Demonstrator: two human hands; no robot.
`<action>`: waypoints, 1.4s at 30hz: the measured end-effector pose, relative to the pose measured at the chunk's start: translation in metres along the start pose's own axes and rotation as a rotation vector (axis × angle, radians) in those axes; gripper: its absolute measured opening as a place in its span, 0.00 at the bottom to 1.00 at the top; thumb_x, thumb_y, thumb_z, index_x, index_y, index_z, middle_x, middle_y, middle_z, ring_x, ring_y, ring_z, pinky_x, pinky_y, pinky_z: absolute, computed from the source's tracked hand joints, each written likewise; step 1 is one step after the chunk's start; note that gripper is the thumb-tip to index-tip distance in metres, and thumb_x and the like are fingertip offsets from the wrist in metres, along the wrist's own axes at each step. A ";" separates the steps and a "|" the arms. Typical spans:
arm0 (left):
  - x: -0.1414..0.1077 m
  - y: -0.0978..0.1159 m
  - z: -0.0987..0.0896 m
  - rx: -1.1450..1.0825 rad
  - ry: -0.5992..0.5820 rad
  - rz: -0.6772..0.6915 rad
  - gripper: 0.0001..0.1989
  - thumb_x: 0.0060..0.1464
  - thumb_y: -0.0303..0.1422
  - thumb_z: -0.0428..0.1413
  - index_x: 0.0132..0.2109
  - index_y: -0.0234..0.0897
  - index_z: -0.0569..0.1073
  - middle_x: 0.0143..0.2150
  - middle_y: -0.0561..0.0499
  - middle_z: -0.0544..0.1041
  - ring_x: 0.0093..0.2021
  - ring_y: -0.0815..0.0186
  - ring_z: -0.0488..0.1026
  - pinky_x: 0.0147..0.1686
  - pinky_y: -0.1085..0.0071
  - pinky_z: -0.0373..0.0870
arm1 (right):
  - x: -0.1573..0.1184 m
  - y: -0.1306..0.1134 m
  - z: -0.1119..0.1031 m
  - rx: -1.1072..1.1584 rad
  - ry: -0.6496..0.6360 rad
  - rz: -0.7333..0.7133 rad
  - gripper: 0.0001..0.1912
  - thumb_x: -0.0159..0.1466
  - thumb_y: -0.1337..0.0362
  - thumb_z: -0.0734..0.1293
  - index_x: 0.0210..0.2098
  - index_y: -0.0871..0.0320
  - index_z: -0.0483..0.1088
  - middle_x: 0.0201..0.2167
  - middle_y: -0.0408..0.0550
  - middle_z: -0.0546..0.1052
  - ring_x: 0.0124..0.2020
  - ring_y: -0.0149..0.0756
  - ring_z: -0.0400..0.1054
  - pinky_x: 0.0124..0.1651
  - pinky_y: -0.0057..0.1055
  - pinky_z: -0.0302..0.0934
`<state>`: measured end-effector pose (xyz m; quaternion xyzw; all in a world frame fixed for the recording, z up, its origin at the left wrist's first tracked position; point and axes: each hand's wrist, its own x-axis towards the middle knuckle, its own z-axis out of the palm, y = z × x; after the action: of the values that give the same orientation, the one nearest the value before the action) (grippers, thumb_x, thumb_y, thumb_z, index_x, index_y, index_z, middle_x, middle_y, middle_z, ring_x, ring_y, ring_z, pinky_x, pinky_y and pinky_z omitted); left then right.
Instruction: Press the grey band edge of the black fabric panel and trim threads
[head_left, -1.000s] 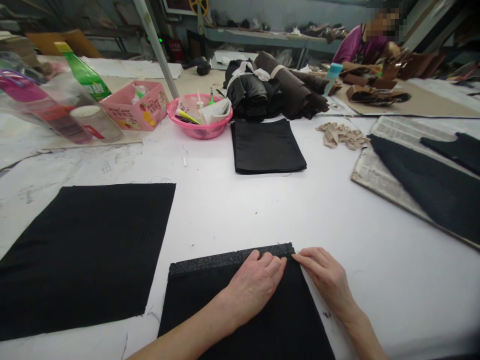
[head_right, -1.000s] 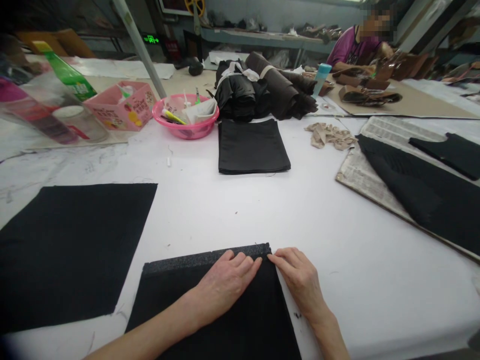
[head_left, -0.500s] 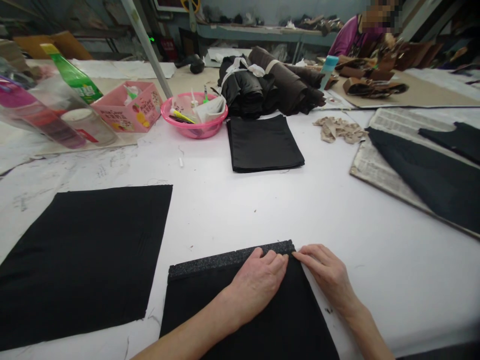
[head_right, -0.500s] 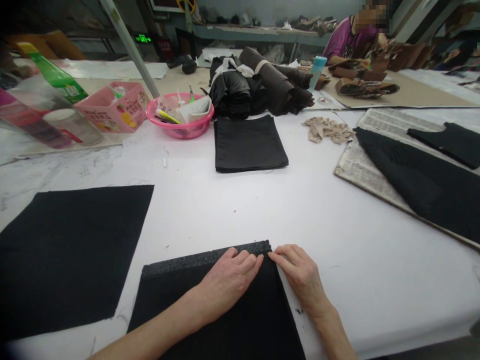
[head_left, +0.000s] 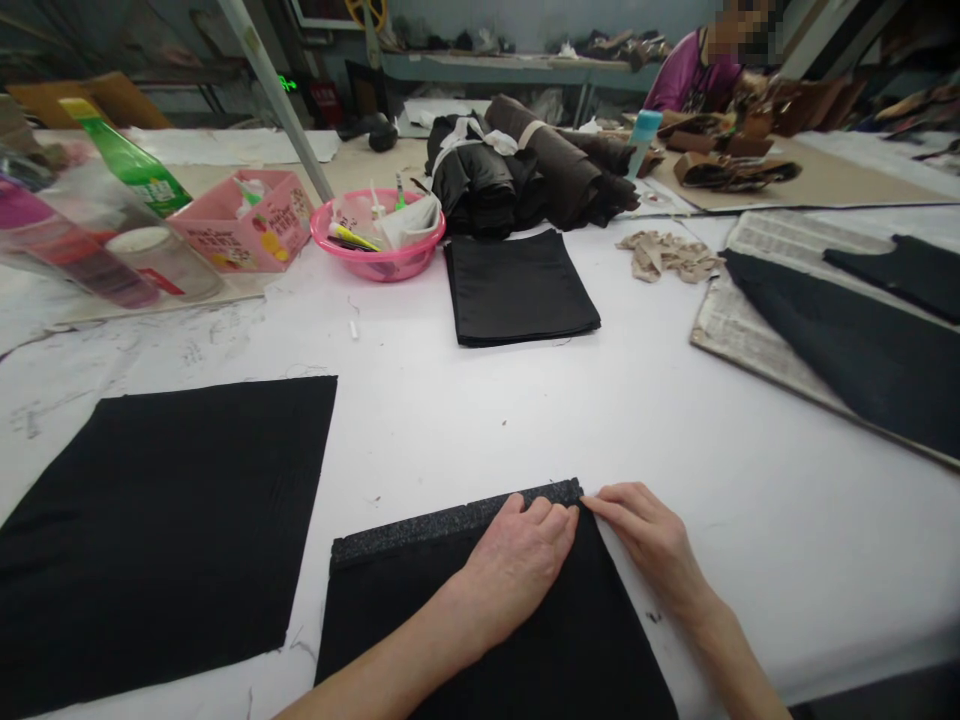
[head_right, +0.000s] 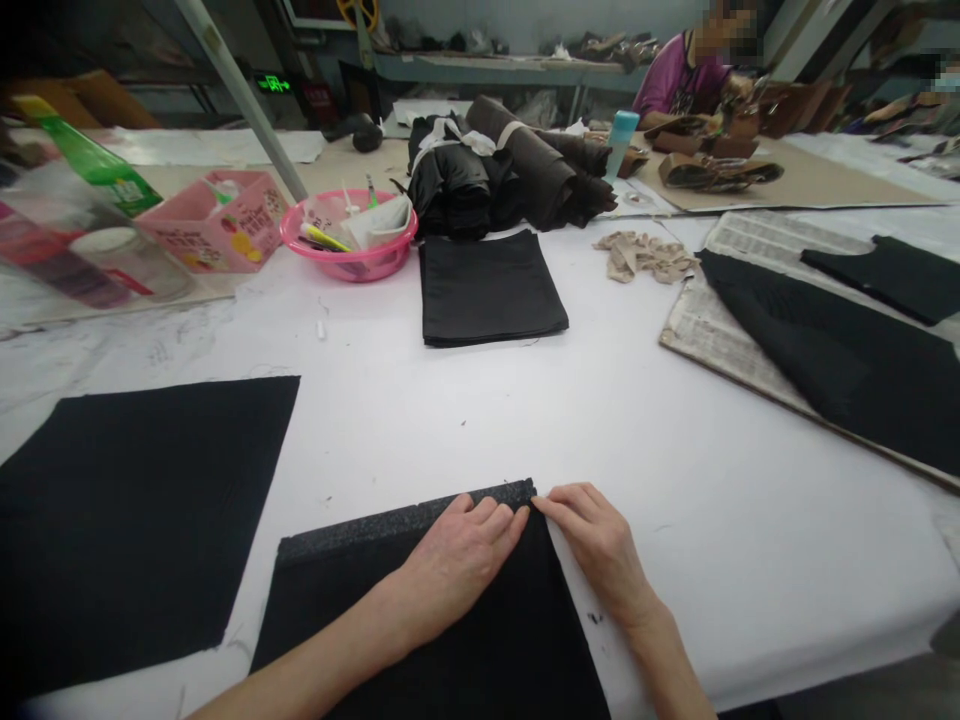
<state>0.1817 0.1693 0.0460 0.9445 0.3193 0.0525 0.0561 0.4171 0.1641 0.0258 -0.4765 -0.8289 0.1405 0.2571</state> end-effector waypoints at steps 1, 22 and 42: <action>0.000 0.000 0.000 0.004 0.005 0.000 0.20 0.67 0.27 0.44 0.63 0.28 0.58 0.43 0.46 0.69 0.41 0.63 0.65 0.38 0.64 0.63 | 0.000 0.001 -0.001 0.029 0.021 0.036 0.15 0.70 0.68 0.60 0.53 0.50 0.70 0.43 0.47 0.72 0.44 0.38 0.68 0.46 0.36 0.67; 0.001 -0.001 -0.001 -0.053 0.059 -0.019 0.18 0.65 0.27 0.47 0.60 0.29 0.61 0.42 0.48 0.68 0.40 0.62 0.64 0.36 0.63 0.61 | -0.001 0.001 0.000 -0.057 -0.023 -0.030 0.17 0.69 0.74 0.61 0.53 0.49 0.69 0.44 0.47 0.72 0.45 0.37 0.65 0.47 0.37 0.64; 0.003 -0.002 -0.001 -0.051 0.039 -0.022 0.17 0.65 0.27 0.45 0.59 0.29 0.61 0.41 0.48 0.68 0.39 0.62 0.64 0.35 0.64 0.60 | 0.003 0.001 0.001 -0.084 -0.046 -0.065 0.14 0.69 0.74 0.62 0.51 0.53 0.69 0.43 0.47 0.72 0.46 0.36 0.64 0.48 0.36 0.62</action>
<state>0.1828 0.1723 0.0470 0.9380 0.3294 0.0785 0.0742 0.4157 0.1674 0.0251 -0.4565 -0.8547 0.1079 0.2222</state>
